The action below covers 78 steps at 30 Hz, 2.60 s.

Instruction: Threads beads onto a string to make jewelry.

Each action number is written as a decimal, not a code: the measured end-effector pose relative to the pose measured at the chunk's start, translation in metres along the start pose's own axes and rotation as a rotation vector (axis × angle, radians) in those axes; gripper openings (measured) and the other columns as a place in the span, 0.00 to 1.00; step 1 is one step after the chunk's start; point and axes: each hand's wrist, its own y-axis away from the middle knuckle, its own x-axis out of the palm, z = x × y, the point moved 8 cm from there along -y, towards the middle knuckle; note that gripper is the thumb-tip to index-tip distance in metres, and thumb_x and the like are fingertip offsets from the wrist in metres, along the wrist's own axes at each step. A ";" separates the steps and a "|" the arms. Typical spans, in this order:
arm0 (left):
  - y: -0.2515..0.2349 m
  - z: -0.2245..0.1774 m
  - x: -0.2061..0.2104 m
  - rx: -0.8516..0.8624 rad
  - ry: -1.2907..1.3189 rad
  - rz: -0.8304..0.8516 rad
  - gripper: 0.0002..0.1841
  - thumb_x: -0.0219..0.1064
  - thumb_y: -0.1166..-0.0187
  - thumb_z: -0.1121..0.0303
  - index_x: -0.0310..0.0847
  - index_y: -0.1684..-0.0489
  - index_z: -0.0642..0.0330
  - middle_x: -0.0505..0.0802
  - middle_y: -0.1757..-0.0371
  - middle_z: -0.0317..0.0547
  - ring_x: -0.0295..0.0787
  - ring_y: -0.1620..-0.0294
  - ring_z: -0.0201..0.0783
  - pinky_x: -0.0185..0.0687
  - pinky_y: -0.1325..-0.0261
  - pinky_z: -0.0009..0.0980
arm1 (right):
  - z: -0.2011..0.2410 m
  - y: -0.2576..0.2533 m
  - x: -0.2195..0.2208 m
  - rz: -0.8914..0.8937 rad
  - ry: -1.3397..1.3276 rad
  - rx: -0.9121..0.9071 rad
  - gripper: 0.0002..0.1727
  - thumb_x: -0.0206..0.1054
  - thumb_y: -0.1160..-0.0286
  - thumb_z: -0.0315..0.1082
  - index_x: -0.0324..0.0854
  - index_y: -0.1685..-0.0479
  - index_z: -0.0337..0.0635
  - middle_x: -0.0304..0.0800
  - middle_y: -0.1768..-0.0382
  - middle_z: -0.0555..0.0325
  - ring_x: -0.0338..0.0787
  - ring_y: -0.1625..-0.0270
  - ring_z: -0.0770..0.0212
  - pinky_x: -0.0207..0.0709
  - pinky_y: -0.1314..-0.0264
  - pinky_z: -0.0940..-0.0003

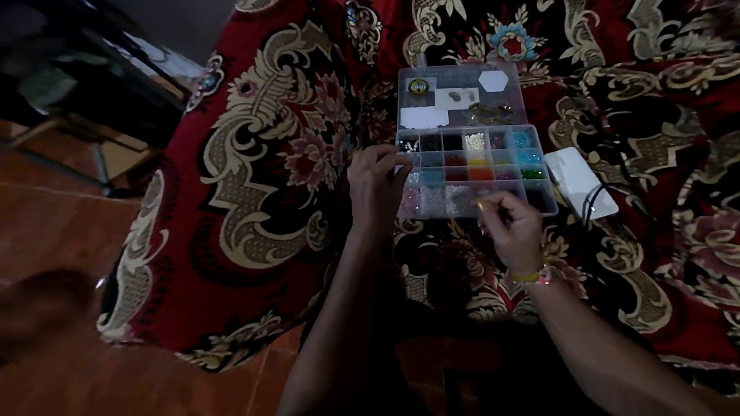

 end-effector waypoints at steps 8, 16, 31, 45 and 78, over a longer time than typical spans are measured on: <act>0.011 -0.016 0.045 0.064 0.000 0.337 0.04 0.79 0.30 0.68 0.96 0.63 0.55 0.88 0.33 0.53 0.76 0.25 0.60 0.65 0.24 0.64 | -0.003 0.004 0.015 0.070 0.027 -0.004 0.11 0.65 0.23 0.33 0.89 0.61 0.35 0.90 0.74 0.63 0.85 0.74 0.78 0.82 0.69 0.82; 0.017 -0.016 0.067 -0.041 -0.078 0.480 0.07 0.79 0.30 0.67 0.95 0.62 0.60 0.85 0.28 0.59 0.72 0.21 0.63 0.55 0.18 0.66 | 0.005 0.006 0.022 0.117 -0.013 -0.012 0.11 0.65 0.22 0.32 0.90 0.59 0.34 0.93 0.69 0.59 0.88 0.71 0.77 0.83 0.68 0.83; 0.018 -0.014 0.065 -0.084 -0.118 0.484 0.05 0.78 0.29 0.68 0.95 0.63 0.61 0.85 0.28 0.57 0.72 0.20 0.61 0.54 0.17 0.65 | 0.003 0.004 0.020 0.074 -0.149 0.092 0.09 0.63 0.23 0.27 0.89 0.59 0.32 0.91 0.73 0.64 0.84 0.77 0.80 0.80 0.73 0.84; 0.012 0.000 0.043 -0.370 0.741 0.226 0.05 0.67 0.21 0.75 0.85 0.54 0.61 0.92 0.54 0.40 0.89 0.53 0.31 0.86 0.45 0.32 | -0.005 0.003 0.014 0.017 -0.237 0.196 0.08 0.63 0.23 0.27 0.88 0.59 0.35 0.87 0.76 0.69 0.82 0.78 0.80 0.78 0.75 0.84; 0.048 -0.035 0.110 -0.787 1.515 0.662 0.12 0.50 0.09 0.73 0.81 0.58 0.56 0.92 0.60 0.36 0.90 0.60 0.29 0.87 0.49 0.28 | -0.001 0.002 0.010 -0.001 -0.371 0.164 0.06 0.64 0.26 0.25 0.87 0.65 0.39 0.86 0.77 0.72 0.80 0.79 0.81 0.76 0.76 0.85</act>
